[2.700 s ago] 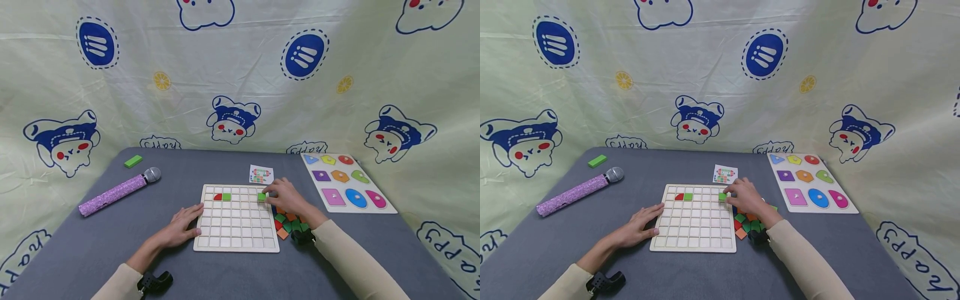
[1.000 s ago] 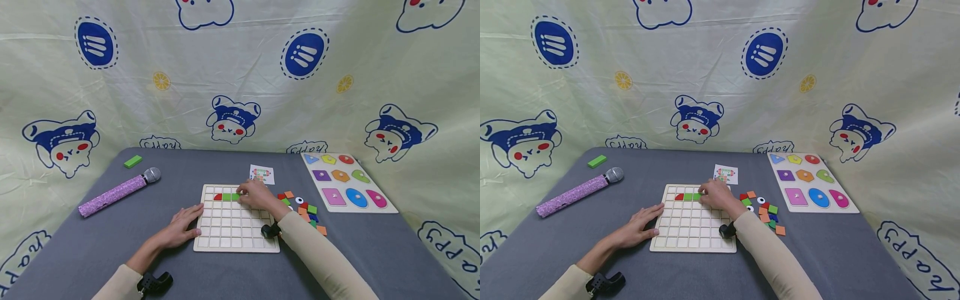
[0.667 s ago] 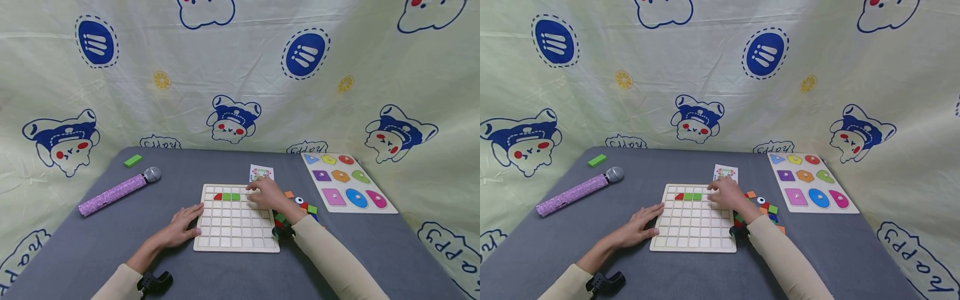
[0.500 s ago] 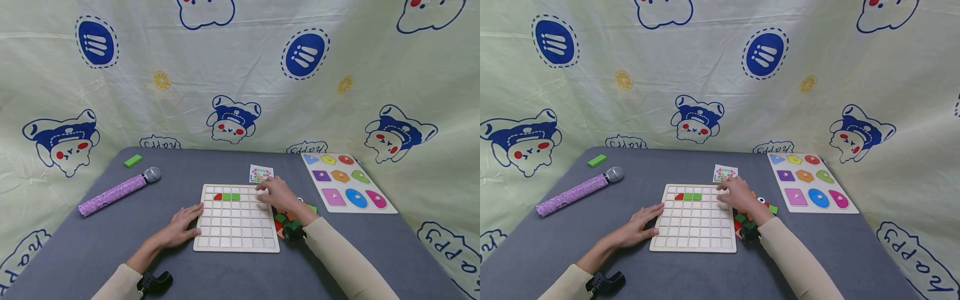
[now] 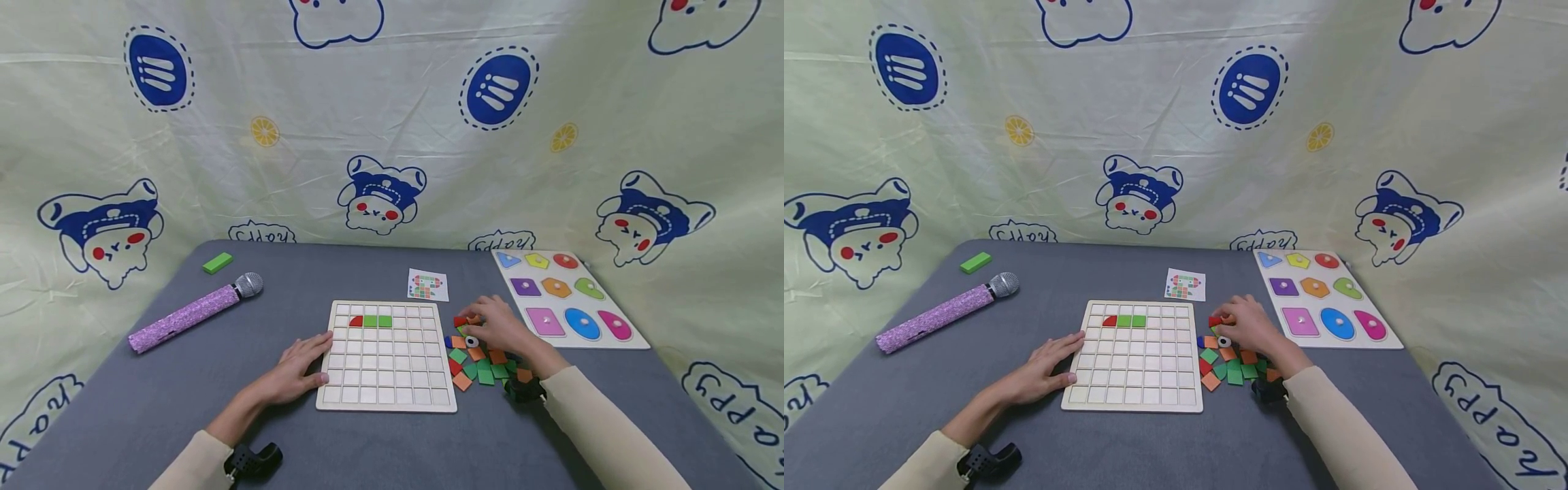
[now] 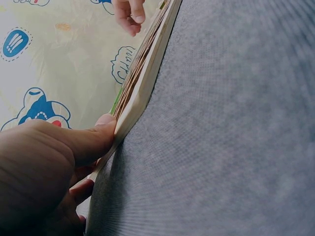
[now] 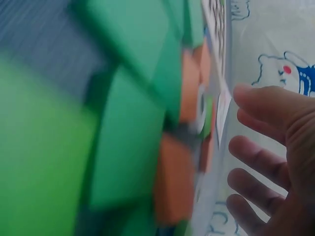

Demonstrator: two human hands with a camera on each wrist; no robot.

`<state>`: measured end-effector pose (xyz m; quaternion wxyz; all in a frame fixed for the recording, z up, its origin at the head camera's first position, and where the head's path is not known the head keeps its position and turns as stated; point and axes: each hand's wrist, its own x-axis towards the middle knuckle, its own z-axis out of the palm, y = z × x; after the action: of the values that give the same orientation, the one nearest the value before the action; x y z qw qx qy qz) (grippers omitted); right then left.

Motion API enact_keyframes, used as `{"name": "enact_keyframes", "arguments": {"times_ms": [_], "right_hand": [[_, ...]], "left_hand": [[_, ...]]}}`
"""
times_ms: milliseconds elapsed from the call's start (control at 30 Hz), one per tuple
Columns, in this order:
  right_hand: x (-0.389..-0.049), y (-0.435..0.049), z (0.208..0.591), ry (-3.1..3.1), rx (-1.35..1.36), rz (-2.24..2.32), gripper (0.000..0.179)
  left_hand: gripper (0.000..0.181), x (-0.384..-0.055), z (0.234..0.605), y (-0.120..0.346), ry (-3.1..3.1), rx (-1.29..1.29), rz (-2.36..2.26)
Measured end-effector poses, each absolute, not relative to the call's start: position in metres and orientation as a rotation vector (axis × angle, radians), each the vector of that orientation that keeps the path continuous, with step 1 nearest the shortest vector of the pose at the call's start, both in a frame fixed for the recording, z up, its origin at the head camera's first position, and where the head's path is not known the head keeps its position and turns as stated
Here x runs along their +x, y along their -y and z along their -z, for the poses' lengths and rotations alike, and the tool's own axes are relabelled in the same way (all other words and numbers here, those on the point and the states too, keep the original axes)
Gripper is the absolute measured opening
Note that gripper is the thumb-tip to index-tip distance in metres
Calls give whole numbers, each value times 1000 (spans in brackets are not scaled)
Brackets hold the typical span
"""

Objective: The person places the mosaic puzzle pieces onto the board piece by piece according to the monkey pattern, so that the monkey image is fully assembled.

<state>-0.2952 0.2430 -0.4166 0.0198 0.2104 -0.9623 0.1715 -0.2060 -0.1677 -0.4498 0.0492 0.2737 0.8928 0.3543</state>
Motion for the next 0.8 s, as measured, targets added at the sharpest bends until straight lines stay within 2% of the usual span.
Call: {"name": "enact_keyframes", "arguments": {"times_ms": [333,533,800], "right_hand": [[-300,-267,422,3102,623,-515,30],[-299,-269,420,3089,692,-497,33],[-300,-268,421,3085,712,-441,28]], "left_hand": [[63,-206,449,168,-2717,832,-1080],[62,-206,448,167,-2714,827,-1080],[63,-205,447,167,-2712,828,-1073]]}}
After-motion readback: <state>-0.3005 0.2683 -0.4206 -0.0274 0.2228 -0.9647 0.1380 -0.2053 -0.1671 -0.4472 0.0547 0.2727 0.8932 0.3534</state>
